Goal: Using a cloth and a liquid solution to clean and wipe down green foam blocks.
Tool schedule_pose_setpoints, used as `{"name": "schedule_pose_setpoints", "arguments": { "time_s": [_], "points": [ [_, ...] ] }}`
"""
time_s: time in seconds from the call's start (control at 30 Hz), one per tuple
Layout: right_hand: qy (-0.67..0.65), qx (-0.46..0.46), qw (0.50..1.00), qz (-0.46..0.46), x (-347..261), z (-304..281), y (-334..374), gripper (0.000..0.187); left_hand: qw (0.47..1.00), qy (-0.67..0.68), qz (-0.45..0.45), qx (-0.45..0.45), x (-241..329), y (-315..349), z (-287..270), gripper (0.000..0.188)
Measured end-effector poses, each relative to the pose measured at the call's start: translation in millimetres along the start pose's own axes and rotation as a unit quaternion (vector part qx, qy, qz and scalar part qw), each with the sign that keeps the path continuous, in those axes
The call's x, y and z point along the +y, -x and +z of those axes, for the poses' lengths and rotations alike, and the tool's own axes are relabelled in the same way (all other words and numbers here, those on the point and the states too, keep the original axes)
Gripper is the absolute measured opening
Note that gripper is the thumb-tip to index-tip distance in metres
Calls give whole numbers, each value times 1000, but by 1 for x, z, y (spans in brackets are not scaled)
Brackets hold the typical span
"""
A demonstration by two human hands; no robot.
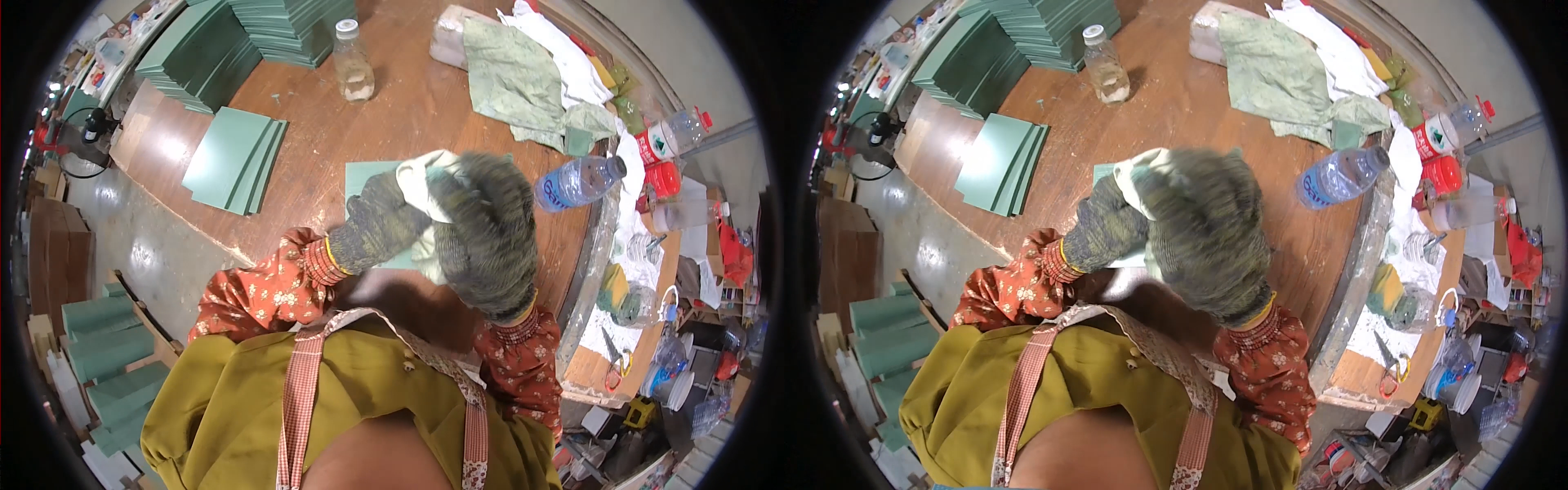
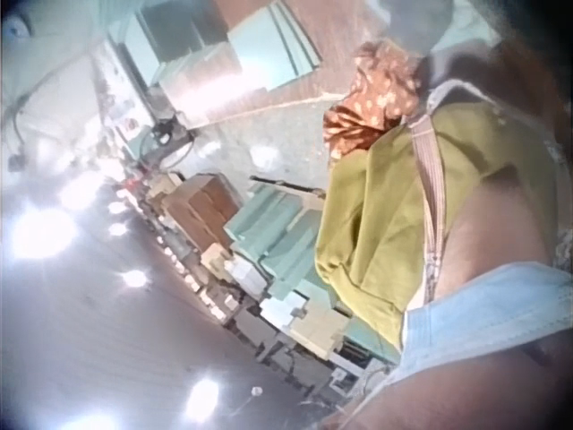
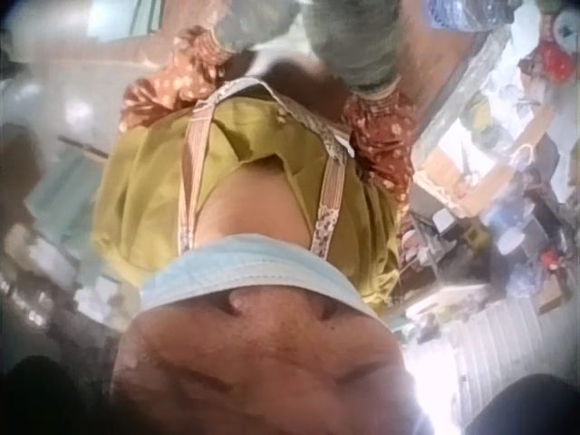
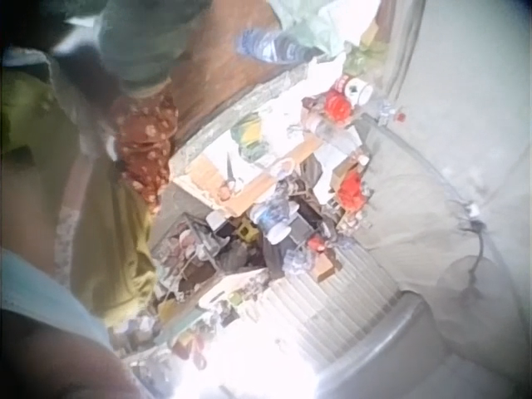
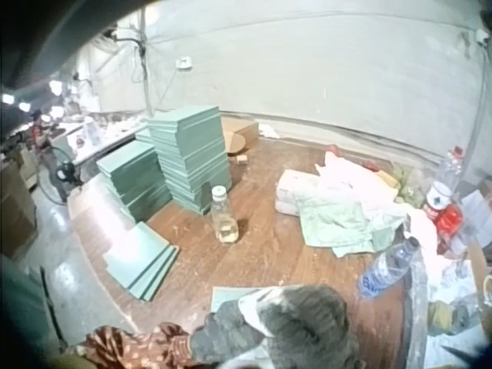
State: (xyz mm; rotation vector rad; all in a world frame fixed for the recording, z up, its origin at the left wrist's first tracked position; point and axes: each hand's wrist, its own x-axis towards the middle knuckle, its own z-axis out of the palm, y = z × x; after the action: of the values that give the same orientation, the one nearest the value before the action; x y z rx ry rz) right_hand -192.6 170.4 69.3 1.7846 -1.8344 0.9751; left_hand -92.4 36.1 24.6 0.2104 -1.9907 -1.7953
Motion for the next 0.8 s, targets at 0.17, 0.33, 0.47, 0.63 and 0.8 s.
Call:
{"name": "schedule_pose_setpoints", "arguments": {
  "time_s": [0.17,0.33,0.47,0.63,0.8],
  "points": [
    [57,-83,983,154,3,4,26,68,995,75,44,39,1,-10,-1,39],
    [-123,-40,951,280,7,-11,29,81,999,-34,9,34,16,-21,12,42],
    [-174,11,938,299,-2,-41,-13,84,986,26,124,-111,15,-65,16,40],
    [-545,244,673,436,120,-60,62,50,912,-113,301,-254,34,-120,15,56],
    [-223,329,802,446,76,-69,27,47,901,-170,270,-293,31,-114,-9,78]
  ]
}}
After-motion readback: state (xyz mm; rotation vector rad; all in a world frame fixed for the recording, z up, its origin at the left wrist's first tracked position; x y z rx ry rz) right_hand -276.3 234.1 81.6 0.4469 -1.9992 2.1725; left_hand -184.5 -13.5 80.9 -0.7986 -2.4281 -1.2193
